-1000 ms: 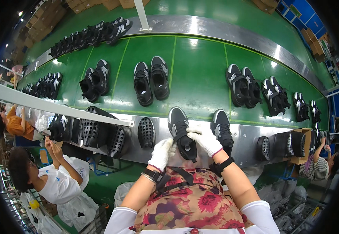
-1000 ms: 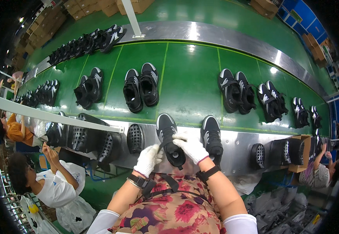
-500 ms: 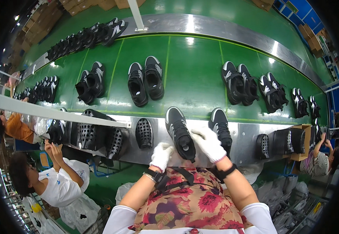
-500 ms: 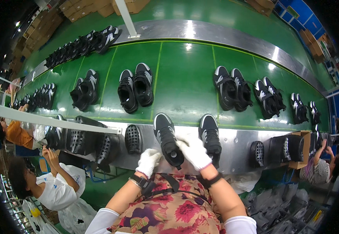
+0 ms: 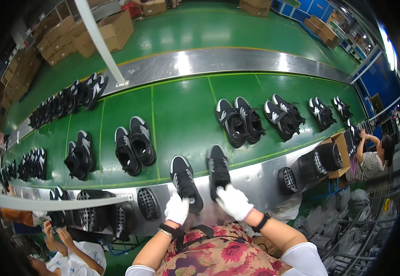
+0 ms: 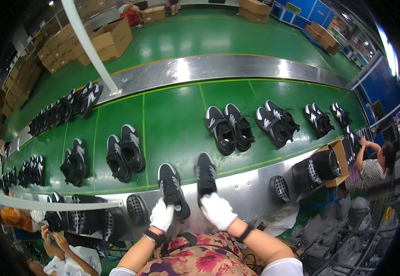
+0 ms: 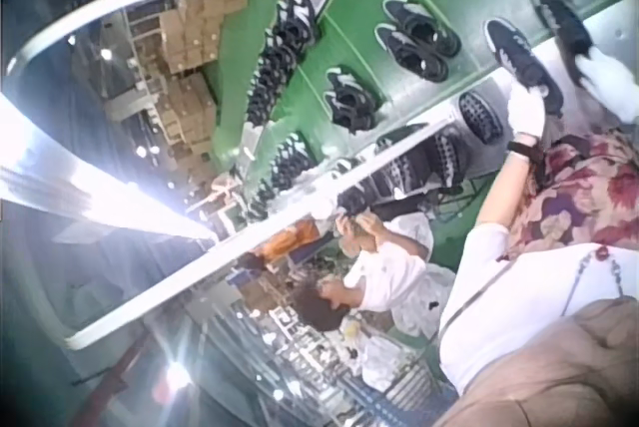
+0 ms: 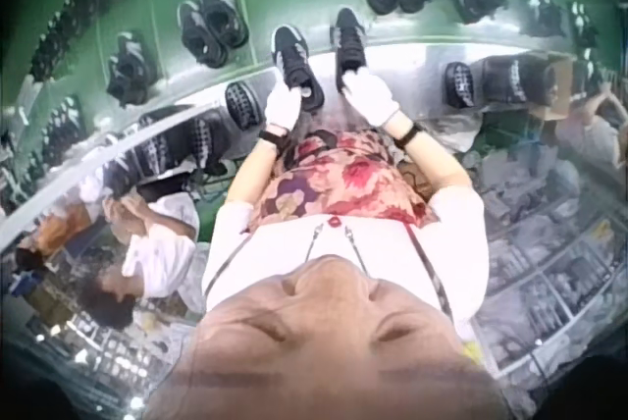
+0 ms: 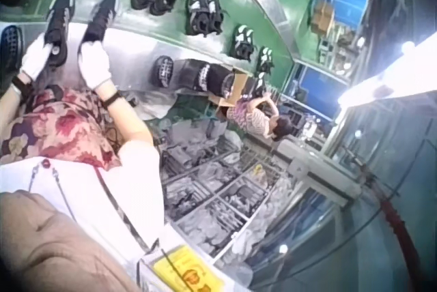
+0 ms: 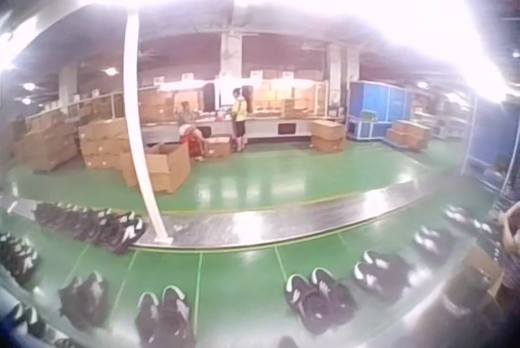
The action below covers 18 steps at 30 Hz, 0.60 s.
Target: Assembling and inspecting shoes on a production line, including fitting soles and packing into bags.
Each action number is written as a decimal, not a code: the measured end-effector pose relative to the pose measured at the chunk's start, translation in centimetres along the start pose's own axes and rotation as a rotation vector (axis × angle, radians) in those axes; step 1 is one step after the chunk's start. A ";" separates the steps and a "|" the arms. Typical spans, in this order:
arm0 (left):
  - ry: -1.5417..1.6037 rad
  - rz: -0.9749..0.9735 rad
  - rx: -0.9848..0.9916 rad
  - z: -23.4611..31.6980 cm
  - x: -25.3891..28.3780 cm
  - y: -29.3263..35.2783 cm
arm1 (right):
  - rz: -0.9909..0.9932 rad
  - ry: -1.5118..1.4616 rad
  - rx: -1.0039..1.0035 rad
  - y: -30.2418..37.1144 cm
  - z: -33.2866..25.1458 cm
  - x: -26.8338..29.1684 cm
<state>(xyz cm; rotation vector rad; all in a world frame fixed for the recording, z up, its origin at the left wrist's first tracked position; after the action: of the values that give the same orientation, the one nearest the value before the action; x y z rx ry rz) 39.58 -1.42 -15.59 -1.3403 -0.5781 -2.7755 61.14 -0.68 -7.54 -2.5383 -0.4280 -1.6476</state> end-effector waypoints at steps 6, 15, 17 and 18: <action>0.087 0.213 -0.059 3.7 4.0 -11.3 | 0.124 -0.257 -0.001 -13.6 1.2 -2.1; 0.220 0.392 -0.117 1.1 6.5 -5.3 | 0.177 0.173 -0.297 -14.2 16.6 9.7; 0.313 0.253 -0.041 1.1 4.7 -3.1 | 0.140 0.155 -0.199 -14.0 18.6 7.9; 0.275 0.239 -0.076 1.3 4.3 -2.3 | 0.136 0.151 -0.196 -14.5 18.9 7.1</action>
<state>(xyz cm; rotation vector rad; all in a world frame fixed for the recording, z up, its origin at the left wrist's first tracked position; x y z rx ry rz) 37.51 1.85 -12.36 -0.9393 -0.2824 -2.7370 76.41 18.69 -10.15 -2.4833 -0.0821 -1.8955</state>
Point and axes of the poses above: each hand's wrist, its own y-axis away from the middle knuckle, its own x-axis out of the back of the hand, z = x × y, the point moved 8 cm from there along -y, towards the middle knuckle, and after that the axes turned 6 degrees about z, right-handed, at the moved point
